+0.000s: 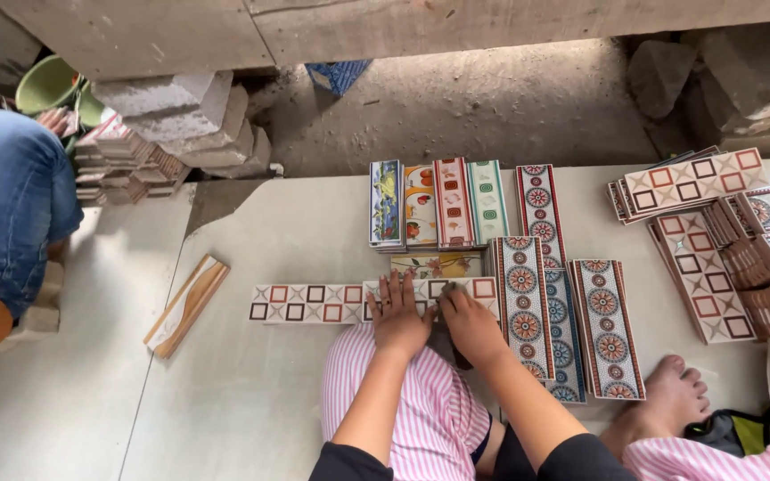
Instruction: The person sits on the floor and wipes the surface of rectangular decorative tiles with a cloth. They pick up tiles one by one from a pile, wipe them, and place them back down. Another person is visible in the background performing a similar task.
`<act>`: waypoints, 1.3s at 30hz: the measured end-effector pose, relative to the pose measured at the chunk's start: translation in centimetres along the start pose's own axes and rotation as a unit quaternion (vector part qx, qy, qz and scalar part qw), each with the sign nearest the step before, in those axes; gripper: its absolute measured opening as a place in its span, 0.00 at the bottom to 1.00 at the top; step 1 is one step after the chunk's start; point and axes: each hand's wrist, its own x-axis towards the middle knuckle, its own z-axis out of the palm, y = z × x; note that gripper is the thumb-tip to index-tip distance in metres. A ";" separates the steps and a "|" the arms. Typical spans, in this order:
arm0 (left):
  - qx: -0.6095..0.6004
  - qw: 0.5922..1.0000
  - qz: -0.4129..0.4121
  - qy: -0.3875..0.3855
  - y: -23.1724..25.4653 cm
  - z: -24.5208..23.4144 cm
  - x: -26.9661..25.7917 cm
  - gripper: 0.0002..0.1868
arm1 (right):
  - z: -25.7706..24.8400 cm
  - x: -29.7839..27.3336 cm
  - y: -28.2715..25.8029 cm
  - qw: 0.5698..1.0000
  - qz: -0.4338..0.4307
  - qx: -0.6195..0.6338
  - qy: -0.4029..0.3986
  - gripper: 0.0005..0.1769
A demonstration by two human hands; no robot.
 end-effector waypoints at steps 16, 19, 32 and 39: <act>-0.008 1.000 0.006 0.012 -0.4 0.6 0.1 0.38 | 3.3 0.7 1.7 0.992 0.080 -0.041 0.084 0.08; -0.003 1.000 0.001 0.000 -0.1 0.2 -0.6 0.37 | 3.0 -0.5 0.3 0.995 0.060 -0.011 0.077 0.08; 0.003 1.000 -0.001 0.005 -0.3 0.4 -0.1 0.38 | 2.6 -0.2 0.7 0.992 -0.009 0.031 0.119 0.05; -0.002 1.000 0.005 0.017 -0.2 0.6 0.2 0.38 | 3.5 1.1 2.1 0.985 0.085 0.002 0.147 0.05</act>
